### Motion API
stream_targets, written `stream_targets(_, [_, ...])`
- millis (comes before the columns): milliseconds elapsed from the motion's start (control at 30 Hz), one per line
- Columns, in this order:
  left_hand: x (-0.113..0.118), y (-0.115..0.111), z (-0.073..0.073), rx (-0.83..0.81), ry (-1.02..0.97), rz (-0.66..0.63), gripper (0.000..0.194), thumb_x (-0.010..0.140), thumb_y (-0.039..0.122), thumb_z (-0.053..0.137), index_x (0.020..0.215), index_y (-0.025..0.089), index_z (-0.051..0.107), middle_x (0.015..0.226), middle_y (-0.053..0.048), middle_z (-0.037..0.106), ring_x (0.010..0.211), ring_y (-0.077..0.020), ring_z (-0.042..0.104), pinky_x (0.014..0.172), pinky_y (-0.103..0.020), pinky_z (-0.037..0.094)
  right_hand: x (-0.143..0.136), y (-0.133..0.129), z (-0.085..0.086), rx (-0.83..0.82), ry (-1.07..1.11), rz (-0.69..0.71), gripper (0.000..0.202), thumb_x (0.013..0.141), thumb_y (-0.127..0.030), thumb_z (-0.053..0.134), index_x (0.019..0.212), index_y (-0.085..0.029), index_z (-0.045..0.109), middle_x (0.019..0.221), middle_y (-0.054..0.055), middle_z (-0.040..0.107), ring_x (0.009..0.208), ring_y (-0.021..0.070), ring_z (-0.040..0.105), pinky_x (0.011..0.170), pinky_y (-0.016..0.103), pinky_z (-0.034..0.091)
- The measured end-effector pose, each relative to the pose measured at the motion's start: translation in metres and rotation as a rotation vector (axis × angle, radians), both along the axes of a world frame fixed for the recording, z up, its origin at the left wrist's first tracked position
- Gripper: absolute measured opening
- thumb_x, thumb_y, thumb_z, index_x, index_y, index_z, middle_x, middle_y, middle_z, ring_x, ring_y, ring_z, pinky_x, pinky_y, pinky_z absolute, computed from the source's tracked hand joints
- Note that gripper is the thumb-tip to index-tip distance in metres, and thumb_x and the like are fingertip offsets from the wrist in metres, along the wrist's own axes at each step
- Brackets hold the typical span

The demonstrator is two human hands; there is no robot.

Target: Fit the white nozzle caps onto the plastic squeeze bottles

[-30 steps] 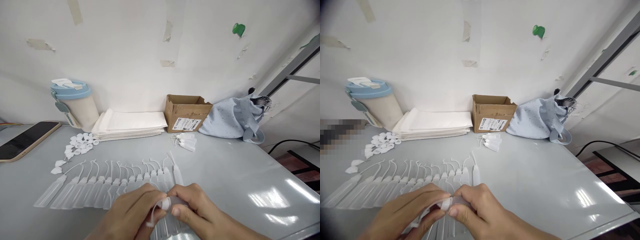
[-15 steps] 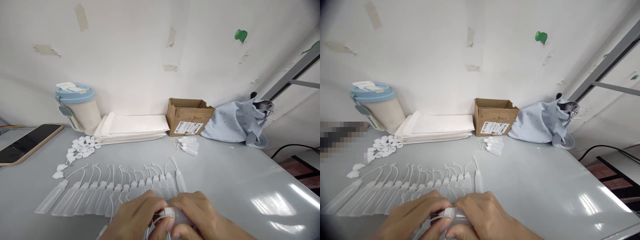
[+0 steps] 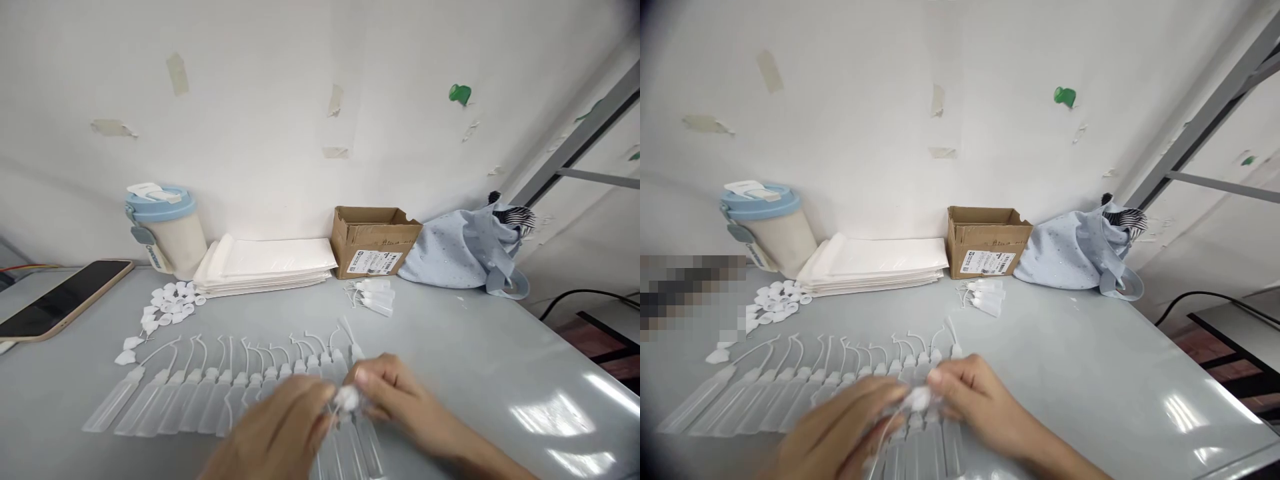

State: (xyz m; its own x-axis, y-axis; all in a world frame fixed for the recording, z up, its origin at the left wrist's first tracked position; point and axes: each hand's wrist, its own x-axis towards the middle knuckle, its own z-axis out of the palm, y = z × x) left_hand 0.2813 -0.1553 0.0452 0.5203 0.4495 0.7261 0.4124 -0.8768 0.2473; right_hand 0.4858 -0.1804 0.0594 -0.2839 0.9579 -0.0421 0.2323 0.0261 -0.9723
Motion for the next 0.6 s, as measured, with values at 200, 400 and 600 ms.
stream_targets(200, [-0.041,0.046,0.022,-0.241,0.061,0.384,0.027,0.091,0.037,0.048,0.113,0.023,0.056,0.093,-0.001,0.070,0.073,-0.0154,0.067,0.054,-0.020,0.051,0.063,0.035,-0.009,0.617,-0.648,-0.479,0.034,0.098,-0.037,0.035,0.111,-0.016,0.059,0.093,0.010,0.063,0.086,0.0223,0.060,0.075,0.035,0.047])
stream_targets(400, [-0.069,0.071,0.040,-0.309,0.114,0.752,0.022,0.087,0.033,0.052,0.104,0.023,0.062,0.087,0.001,0.073,0.073,-0.0154,0.067,0.060,-0.020,0.046,0.089,0.058,-0.036,0.771,-0.780,-0.526,0.034,0.096,-0.036,0.041,0.114,-0.018,0.063,0.098,0.013,0.067,0.092,0.0283,0.057,0.081,0.046,0.047])
stream_targets(600, [-0.077,0.076,0.052,-0.388,0.059,0.901,0.020,0.083,0.034,0.053,0.094,0.022,0.065,0.085,0.007,0.072,0.071,-0.0133,0.065,0.068,-0.020,0.045,0.088,0.059,-0.043,0.833,-0.845,-0.517,0.028,0.095,-0.029,0.045,0.109,-0.018,0.066,0.100,0.012,0.072,0.092,0.0287,0.059,0.080,0.046,0.048])
